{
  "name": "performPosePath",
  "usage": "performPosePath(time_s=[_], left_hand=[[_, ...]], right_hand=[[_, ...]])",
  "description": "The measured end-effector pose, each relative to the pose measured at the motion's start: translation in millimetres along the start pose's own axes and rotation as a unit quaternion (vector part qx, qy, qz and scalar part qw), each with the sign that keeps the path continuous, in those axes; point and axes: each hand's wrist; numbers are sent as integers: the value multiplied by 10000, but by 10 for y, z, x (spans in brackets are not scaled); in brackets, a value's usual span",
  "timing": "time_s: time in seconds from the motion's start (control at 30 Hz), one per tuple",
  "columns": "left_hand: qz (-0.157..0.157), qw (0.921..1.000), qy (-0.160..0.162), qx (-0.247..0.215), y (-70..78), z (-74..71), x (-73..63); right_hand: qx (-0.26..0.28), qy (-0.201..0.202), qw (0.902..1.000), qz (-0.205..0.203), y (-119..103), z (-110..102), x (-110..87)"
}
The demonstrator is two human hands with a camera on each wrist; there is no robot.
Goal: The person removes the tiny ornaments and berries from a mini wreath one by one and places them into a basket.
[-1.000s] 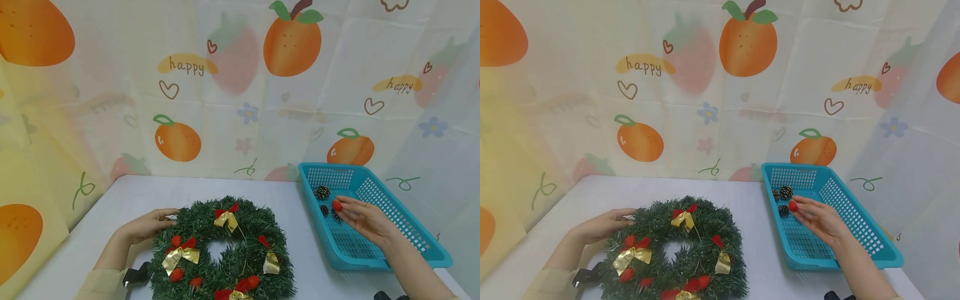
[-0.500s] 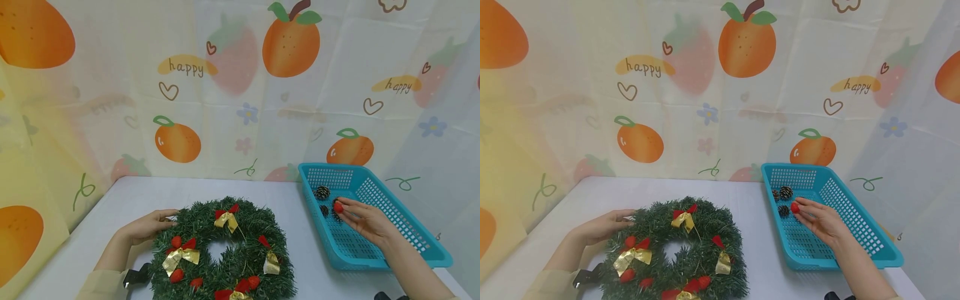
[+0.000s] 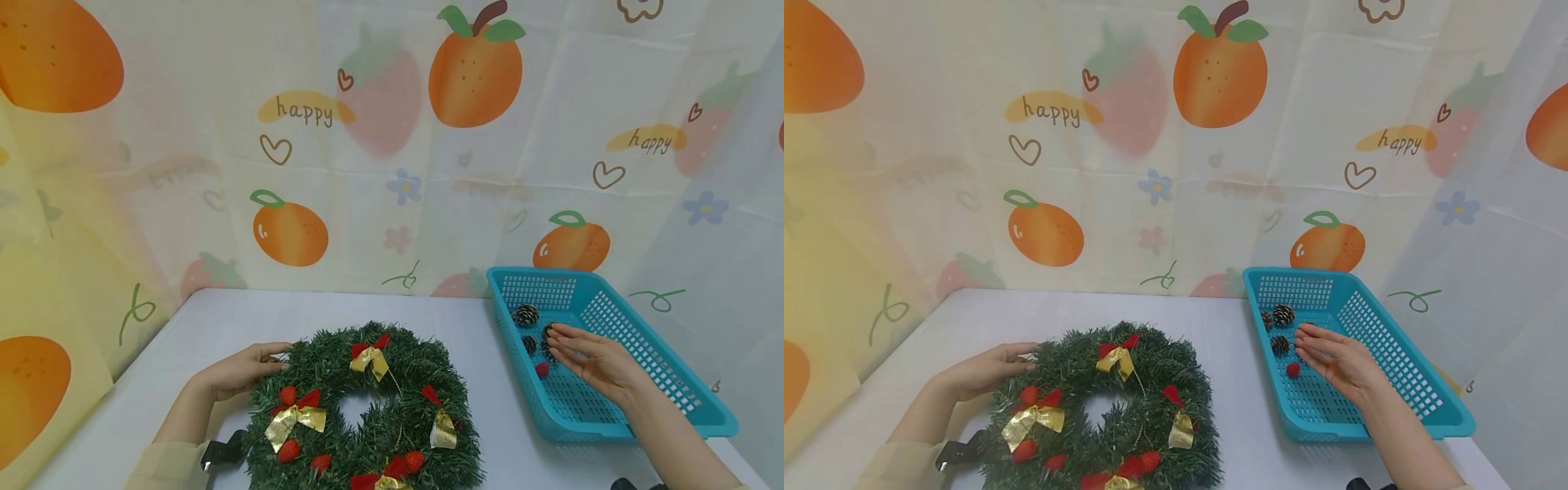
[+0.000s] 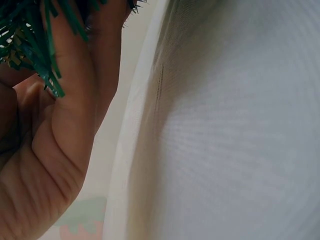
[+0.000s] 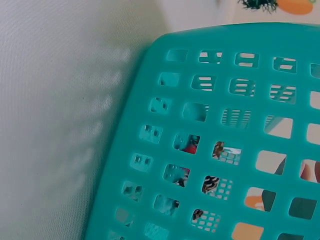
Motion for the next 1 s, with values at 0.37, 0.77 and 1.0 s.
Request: performPosePath(time_s=[0.37,0.77,1.0], left_hand=[[7,10000,-13,1,0,-3,8],[-28,10000,-11,-8,8,-3,0],[-8,10000,-50,-4,12,-3,-5]], right_hand=[[-23,-397,9992,-85,-1,-4,-16],[-2,-515,9985,-170,-16,51,-12],[174,-733,9964,-378,-41,62,-25]])
Point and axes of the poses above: each hand's wrist, its own x-axis towards the middle knuckle, its own z-axis out of the palm, y = z × x, and after that the axes turned 3 degrees about x, right-handed
